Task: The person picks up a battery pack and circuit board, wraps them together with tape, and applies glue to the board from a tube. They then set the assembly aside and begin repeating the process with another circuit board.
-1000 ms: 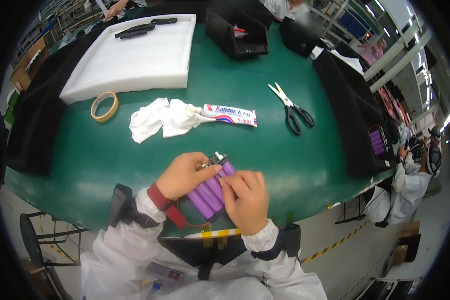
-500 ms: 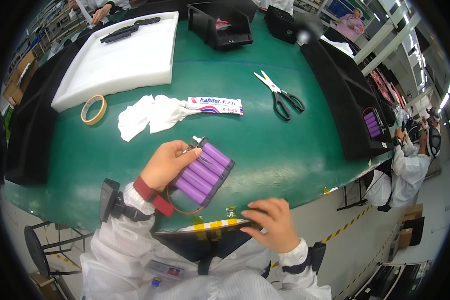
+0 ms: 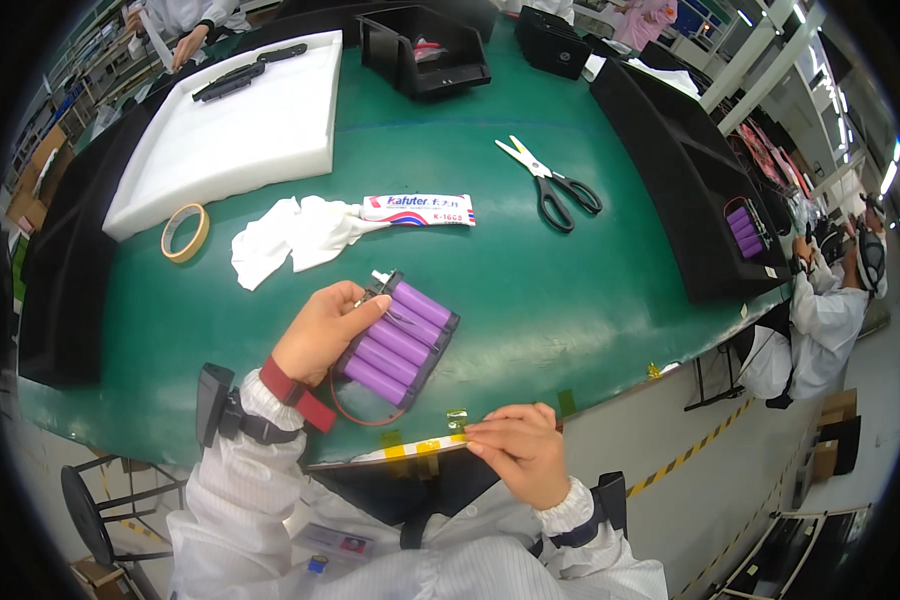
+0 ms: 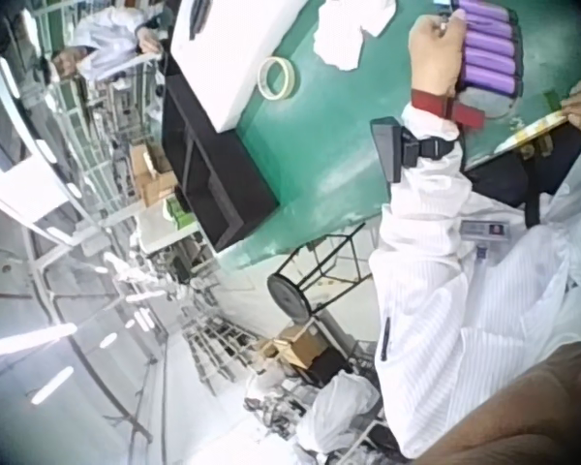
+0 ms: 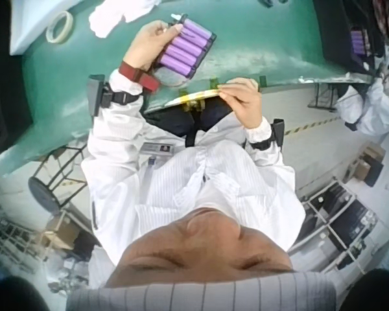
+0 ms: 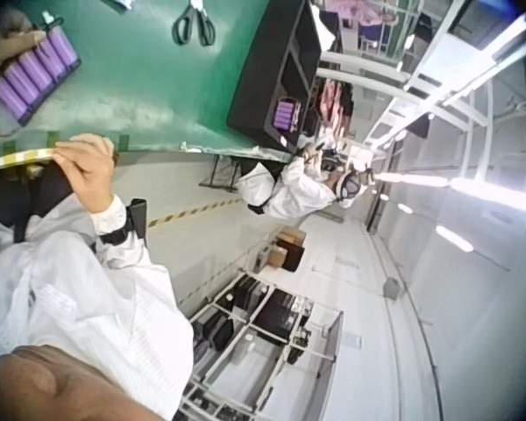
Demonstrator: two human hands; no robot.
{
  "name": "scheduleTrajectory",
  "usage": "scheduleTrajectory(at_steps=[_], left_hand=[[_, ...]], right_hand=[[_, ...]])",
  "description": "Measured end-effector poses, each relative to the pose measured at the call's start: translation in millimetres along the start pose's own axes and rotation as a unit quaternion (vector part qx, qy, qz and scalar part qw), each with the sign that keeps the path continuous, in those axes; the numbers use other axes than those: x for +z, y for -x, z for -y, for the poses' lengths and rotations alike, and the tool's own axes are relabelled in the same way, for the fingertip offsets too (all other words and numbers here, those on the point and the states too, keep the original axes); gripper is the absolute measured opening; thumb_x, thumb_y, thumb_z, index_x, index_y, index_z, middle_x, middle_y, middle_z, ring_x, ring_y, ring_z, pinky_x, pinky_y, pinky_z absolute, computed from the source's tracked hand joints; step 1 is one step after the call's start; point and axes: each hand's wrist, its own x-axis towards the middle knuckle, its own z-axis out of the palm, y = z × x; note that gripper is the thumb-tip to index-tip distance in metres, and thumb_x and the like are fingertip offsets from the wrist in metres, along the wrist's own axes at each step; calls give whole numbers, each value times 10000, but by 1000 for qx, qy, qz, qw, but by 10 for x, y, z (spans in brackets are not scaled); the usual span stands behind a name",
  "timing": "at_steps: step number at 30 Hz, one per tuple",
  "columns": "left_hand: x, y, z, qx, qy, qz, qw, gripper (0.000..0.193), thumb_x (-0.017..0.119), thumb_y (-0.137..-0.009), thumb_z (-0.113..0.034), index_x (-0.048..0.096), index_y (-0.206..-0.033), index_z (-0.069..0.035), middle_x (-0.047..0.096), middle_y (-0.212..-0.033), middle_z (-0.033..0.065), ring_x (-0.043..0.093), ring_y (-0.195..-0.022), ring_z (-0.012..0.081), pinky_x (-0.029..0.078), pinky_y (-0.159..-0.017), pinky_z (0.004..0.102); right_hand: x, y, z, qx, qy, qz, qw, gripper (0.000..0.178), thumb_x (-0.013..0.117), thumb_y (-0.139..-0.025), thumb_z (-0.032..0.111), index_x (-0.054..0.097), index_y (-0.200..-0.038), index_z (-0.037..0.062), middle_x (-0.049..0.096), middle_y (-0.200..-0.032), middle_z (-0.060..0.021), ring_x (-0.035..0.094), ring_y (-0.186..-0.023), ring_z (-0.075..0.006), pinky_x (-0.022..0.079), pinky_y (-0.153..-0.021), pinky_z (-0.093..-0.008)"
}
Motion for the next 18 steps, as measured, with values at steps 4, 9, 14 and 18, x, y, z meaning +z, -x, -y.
scheduleTrajectory(at_steps=[4,9,14,18], left_hand=[[-34,33,-1,-3,-18,8,1000,273,661,-941,-245,545,-948,1,629,-797,41,590,-659,65,474,-549,210],[11,70,-1,11,-18,22,1000,283,645,-951,-252,518,-971,-1,623,-803,43,582,-658,67,467,-549,212],[38,119,24,43,-67,21,997,296,635,-957,-261,525,-992,11,627,-821,63,585,-703,79,477,-590,234],[22,122,59,77,-147,22,986,315,640,-951,-278,544,-988,20,633,-817,81,598,-714,97,487,-611,251]], right_hand=[[-89,-168,104,218,-190,-19,957,60,714,-838,57,736,-869,12,724,-878,-78,628,-856,-165,457,-777,-290],[-211,-382,153,355,-281,21,892,95,673,-895,83,713,-920,1,711,-902,-59,602,-841,-109,461,-717,-259],[-323,-501,-75,289,-366,-67,882,101,631,-943,111,626,-917,13,703,-877,-53,579,-777,-74,455,-780,-240],[-470,-748,59,292,-286,-96,908,93,613,-951,105,604,-917,19,687,-918,-49,570,-794,-90,436,-817,-232]])
